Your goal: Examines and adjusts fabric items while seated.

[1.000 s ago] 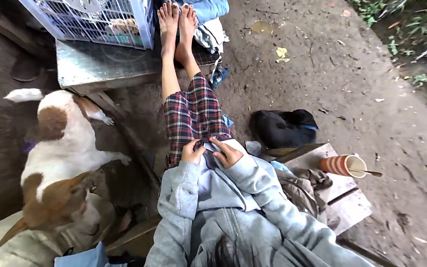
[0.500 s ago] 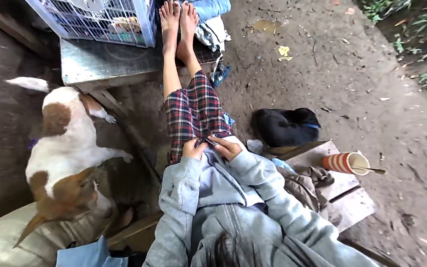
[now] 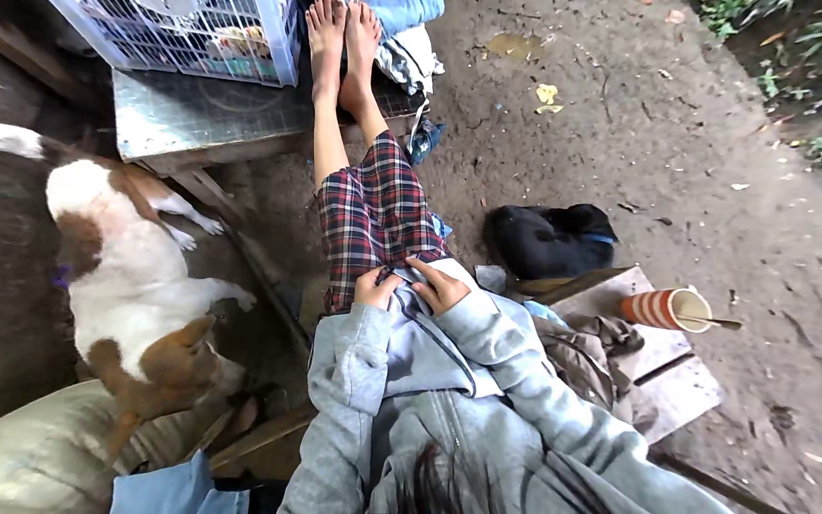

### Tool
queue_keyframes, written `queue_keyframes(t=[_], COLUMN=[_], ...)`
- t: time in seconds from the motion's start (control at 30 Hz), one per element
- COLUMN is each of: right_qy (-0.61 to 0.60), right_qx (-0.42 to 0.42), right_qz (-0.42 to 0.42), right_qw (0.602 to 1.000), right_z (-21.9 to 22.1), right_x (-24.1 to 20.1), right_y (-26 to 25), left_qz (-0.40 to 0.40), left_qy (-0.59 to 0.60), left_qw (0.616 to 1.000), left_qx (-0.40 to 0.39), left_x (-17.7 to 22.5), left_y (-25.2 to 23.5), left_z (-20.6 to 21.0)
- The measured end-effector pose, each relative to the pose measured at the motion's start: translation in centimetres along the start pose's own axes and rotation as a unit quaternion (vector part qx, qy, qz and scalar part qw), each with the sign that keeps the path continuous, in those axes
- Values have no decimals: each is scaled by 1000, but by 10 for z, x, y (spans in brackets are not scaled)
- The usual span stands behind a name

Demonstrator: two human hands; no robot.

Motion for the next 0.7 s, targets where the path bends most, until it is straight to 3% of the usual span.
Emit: queue_keyframes(t=[0.23, 0.33, 0.4, 0.5, 0.6, 0.7], right_qy=[-20, -100, -205, -363, -392, -374], right_qx=[-12, -35, -51, -119, -141, -117], right_qz=[-10, 24, 73, 138, 174, 169], right_qw=[1000, 994, 975, 914, 892, 904], right_z=[-1, 0, 0, 9, 10, 7], right_x=[3, 5, 11, 24, 27, 21], right_y=[0, -3, -7, -7, -4, -4], left_qz=[-19, 0, 9, 23, 32, 20], left_qy=[-13, -37, -37, -43, -57, -51], left_qw=[1000, 999, 999, 998, 997, 998], left_qx=[4, -20, -32, -36, -32, -26], left_x=[-2, -4, -3, -3, 0, 2], left_y=[-2, -3, -3, -3, -3, -2], left_z=[-2, 3, 7, 9, 12, 12])
Point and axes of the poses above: each hand's wrist, its own y-axis away from the middle knuckle, its own z-axis out of the palm, x = y × z, the point moved 8 cm from there along -y, towards the middle knuckle, and after that the axes turned 14 degrees about x, right-handed, at the moved point
